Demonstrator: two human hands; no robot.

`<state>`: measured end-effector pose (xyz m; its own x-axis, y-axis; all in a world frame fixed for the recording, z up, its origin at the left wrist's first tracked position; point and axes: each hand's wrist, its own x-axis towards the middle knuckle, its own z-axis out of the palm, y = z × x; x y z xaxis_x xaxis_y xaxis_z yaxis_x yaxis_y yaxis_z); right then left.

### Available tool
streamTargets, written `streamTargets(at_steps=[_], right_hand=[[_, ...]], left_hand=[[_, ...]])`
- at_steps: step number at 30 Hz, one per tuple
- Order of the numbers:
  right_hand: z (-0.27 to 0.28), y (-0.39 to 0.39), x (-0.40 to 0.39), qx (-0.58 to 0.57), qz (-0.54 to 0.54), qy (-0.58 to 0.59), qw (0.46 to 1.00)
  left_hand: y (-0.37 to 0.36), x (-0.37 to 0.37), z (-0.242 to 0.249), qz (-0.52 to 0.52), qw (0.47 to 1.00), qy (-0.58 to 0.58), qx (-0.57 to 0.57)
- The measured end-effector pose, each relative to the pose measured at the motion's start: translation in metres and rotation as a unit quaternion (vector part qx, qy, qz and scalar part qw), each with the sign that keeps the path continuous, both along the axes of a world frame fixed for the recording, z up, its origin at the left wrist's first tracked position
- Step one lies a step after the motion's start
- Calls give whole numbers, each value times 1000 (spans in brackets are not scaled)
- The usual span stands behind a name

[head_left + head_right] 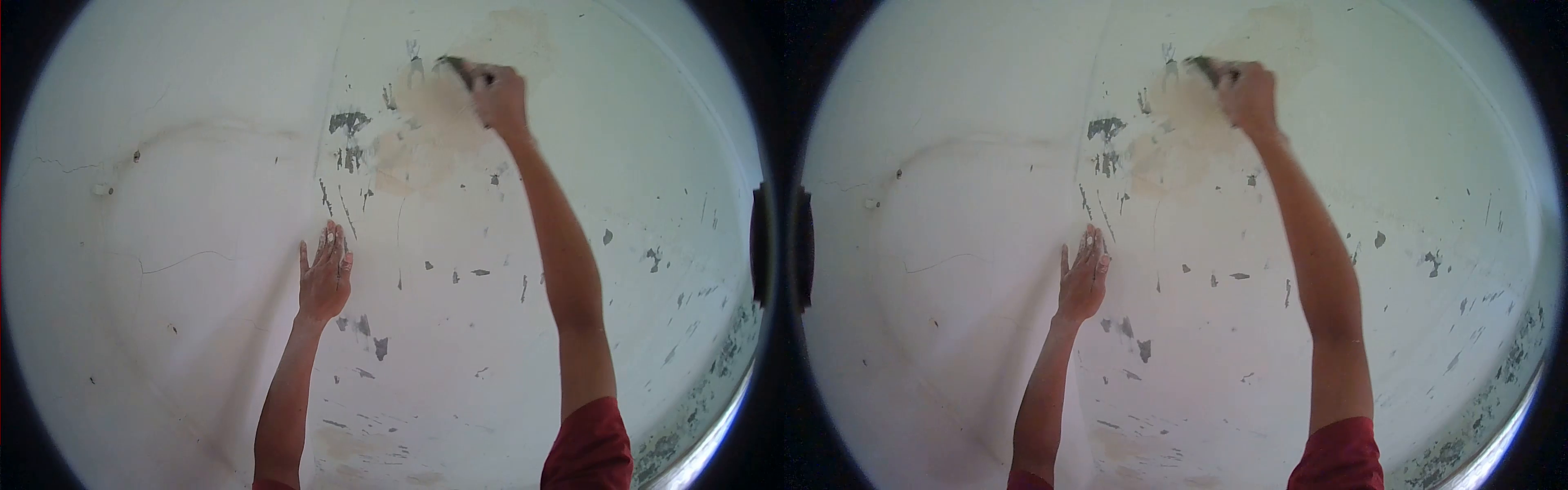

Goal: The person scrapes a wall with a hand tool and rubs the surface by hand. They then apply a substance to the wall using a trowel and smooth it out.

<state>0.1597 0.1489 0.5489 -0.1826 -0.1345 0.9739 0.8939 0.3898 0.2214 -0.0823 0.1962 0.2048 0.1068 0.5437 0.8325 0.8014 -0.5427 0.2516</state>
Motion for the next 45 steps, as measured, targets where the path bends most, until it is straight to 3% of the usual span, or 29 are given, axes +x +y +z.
streamTargets(at_steps=[4,7,14,16,19,24,28,30,31,35,36,37,39,43,45], right_hand=[[48,-7,53,99,-145,84,981],[49,-20,62,58,-114,147,981],[14,19,44,38,-117,153,981],[-1,36,24,112,-124,36,985],[-40,51,-11,128,-128,-6,983],[-97,51,-58,49,-69,-33,996],[-128,56,-77,56,-30,-86,994],[-130,53,-86,-45,34,-114,992],[-118,49,-85,-91,59,-109,988],[-21,33,-72,-42,47,-76,995],[8,26,-70,-56,-6,-74,996],[36,33,-65,4,-20,-93,995],[82,42,-65,-36,-60,-77,995],[107,44,-78,-66,-65,-161,983],[98,61,-81,-28,-82,-140,986]], left_hand=[[5,-3,-2,-10,1000,-3,-8],[4,-2,-2,-13,1000,-4,-8],[4,1,-5,-33,999,-25,-12],[5,1,0,-37,999,-35,-2],[4,3,-2,-37,999,-36,3],[8,3,-5,-20,999,-36,9],[5,1,-5,-17,999,-34,16],[4,-3,-3,-36,999,-33,-2],[4,-3,-4,-33,999,-32,1],[4,-6,1,-23,999,-25,-17],[2,-5,0,-28,999,-24,-20],[1,-4,-2,-25,999,-25,-23],[2,-2,-1,-23,999,-33,-11],[3,-2,-1,-18,999,-31,-14],[4,-4,-3,-24,999,-31,-3]])
